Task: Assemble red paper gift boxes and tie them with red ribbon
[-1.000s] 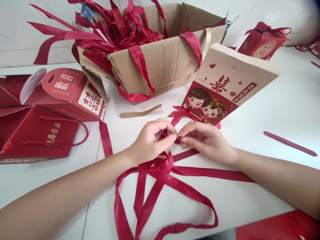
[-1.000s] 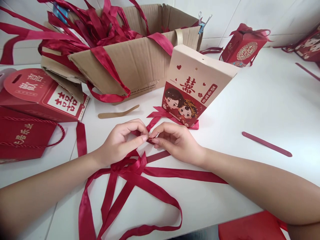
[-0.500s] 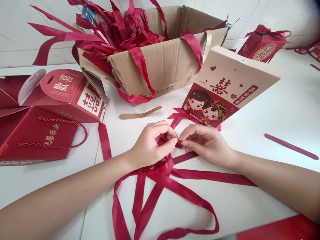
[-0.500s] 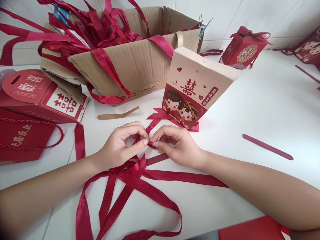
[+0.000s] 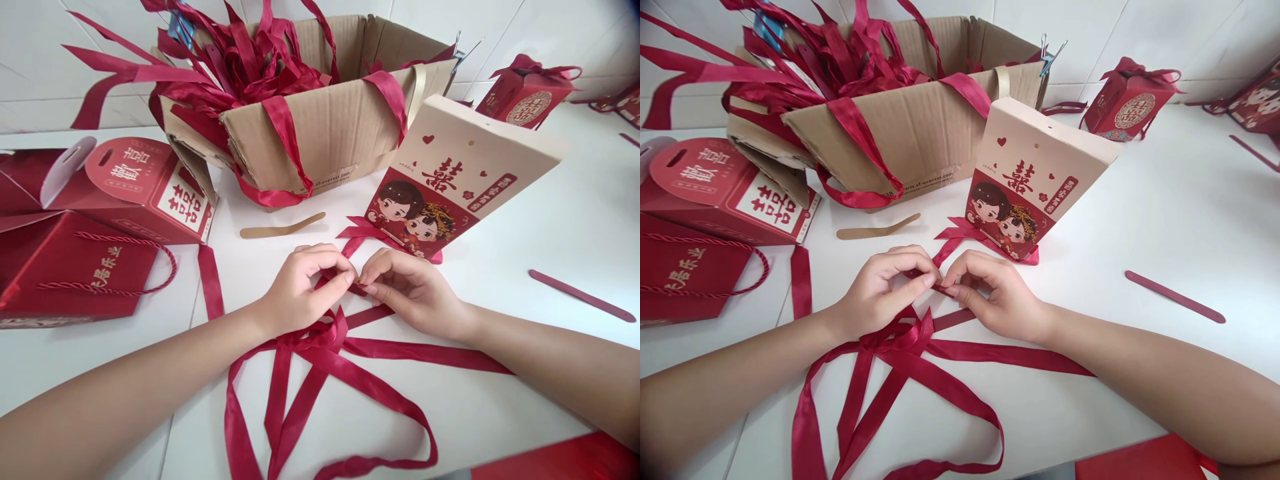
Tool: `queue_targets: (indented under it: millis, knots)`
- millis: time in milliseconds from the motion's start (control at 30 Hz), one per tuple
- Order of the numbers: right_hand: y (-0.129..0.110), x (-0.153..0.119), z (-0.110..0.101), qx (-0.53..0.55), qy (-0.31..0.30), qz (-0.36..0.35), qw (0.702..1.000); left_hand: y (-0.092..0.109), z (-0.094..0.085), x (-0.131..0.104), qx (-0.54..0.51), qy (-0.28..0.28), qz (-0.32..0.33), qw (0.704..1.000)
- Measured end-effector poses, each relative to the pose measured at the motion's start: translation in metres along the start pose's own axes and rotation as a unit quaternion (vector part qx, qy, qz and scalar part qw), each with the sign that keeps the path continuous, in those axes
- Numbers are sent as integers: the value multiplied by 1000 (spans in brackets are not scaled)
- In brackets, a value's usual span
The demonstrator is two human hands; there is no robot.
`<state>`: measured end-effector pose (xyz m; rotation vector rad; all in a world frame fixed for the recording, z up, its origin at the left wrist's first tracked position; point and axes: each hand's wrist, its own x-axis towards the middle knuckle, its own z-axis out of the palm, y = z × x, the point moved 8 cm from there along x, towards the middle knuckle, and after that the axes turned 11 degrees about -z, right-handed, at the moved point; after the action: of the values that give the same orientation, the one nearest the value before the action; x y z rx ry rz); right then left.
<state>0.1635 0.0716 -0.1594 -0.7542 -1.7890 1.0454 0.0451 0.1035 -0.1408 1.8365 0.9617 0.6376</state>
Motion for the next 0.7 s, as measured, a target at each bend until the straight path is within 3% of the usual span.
queue_targets:
  millis: [600,700]
  knots:
    - [-14,7,6,-87,-52,-97,990,5,4,0,19,-33,24,999]
    - [-15,8,5,-98,-46,-107,988,7,3,0,19,-12,34,999]
